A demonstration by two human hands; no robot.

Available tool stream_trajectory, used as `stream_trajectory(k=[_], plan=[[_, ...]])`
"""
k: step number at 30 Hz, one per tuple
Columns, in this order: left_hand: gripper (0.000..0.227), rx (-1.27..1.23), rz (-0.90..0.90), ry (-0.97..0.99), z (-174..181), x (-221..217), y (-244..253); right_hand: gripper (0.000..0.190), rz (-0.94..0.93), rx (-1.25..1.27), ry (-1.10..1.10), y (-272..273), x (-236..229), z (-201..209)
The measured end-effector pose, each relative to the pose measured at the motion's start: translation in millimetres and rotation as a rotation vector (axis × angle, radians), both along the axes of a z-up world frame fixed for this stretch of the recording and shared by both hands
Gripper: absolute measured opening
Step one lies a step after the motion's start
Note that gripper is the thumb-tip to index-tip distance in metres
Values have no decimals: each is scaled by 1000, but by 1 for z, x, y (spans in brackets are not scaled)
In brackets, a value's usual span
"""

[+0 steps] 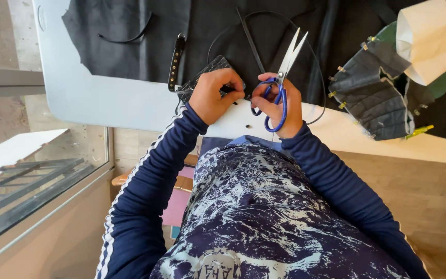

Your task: Assembling a small leather bag by attaching straps and trimming excess material with scissors

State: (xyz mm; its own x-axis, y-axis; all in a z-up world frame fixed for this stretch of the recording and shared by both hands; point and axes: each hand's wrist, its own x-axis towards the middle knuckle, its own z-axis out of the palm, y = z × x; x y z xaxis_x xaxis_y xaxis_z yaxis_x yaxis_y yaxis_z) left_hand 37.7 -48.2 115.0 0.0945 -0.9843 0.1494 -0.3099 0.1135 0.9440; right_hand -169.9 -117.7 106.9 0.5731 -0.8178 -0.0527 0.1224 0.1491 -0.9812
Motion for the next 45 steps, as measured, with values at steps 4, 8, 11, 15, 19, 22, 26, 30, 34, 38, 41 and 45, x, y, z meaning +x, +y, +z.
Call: stream_trajectory(k=[4, 8, 11, 15, 19, 22, 26, 30, 34, 38, 41, 45], plan=[[18, 1, 55, 36, -1, -10, 10, 46, 25, 84, -9, 8, -2, -3], [16, -109, 154, -44, -31, -37, 16, 50, 38, 116, -12, 6, -9, -24], [43, -137, 264, -308, -30, -56, 39, 49, 45, 95, 18, 2, -21, -25], [85, 34, 376, -482, -66, -74, 83, 48, 11, 92, 35, 2, -37, -13], [90, 16, 484, -442, -136, -51, 116, 47, -9, 97, 31, 5, -45, -5], [98, 3, 605, -512, -166, -24, 109, 48, -9, 112, 52, 10, -51, 3], [52, 75, 251, -563, -225, -1, 72, 46, -29, 98, 55, 3, -54, 8], [14, 251, 64, -325, -196, 24, 50, 36, -209, 166, 39, -27, -83, -8], [10, 188, -87, -105, -79, 28, 44, 31, -342, 274, -34, -32, -109, -15], [15, 199, -112, 132, -26, 22, 32, 28, -424, 229, 36, -26, -110, -32], [14, 172, -59, 105, -12, 15, 18, 29, -462, -15, 127, -10, -115, -52], [15, 113, -10, 129, 14, 6, 6, 36, -278, -221, 125, 15, -92, -17]])
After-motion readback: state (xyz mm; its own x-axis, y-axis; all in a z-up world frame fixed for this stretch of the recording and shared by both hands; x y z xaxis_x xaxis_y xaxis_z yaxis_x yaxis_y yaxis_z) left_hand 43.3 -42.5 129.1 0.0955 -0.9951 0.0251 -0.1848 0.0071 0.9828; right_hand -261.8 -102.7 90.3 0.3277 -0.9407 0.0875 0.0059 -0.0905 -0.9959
